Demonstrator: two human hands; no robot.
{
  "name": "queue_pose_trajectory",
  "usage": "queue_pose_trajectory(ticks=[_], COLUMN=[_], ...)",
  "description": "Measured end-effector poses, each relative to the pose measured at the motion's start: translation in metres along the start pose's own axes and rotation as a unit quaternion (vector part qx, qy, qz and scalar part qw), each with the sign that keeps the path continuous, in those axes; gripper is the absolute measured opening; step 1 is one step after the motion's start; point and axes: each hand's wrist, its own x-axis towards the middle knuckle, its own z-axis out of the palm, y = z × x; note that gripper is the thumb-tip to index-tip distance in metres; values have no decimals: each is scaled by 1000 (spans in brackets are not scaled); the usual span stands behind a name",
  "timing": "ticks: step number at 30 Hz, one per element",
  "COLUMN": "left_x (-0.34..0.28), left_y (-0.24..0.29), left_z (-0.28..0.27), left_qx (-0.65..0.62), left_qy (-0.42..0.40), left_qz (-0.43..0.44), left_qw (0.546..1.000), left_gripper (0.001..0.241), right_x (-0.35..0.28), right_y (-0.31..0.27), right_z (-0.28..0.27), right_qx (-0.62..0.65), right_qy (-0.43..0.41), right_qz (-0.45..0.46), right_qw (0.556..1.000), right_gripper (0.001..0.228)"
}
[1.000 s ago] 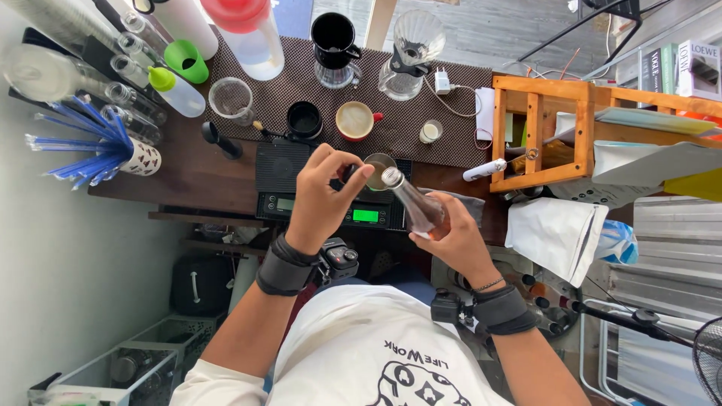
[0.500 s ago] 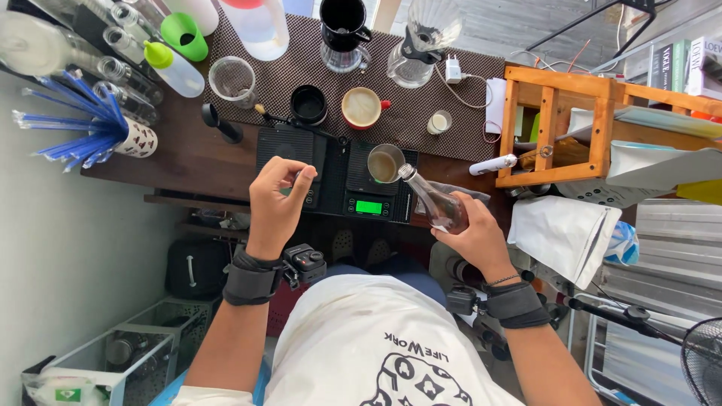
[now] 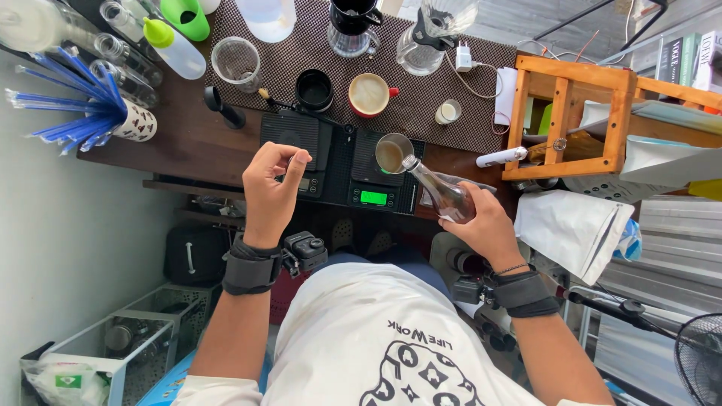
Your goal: The person prepares a beverage by pouring liquids from multiple bottles and a milk carton into a metal cup on a scale, then uses a handheld frother to mix the contents.
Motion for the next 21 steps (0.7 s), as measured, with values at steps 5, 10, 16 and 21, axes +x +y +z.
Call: queue_pose_trajectory(ticks=[5,10,16,21], left_x=[0,0,-6,-10], left_y=[-7,-5,-10,-14], left_z=[-1,-1,-2,-5], left_qx=[-13,-28,-26,-25], left_qy=[5,13,15,15], left_qz=[-7,-19,-24,-33], left_qw=[1000,999,999,999], left_gripper=[26,27,27,29], right_x=[3,5,5,4], right_y=[-2,-5,-2,-1], right_z=[-2,-3,-2,-2], right_qx=[4,-8,-17,-14], right_qy=[-5,-3,-1,-3], right_qz=[-7,-16,-28,-25], right_qw=[1000,1000,999,1000], right_gripper=[79,78,78,78])
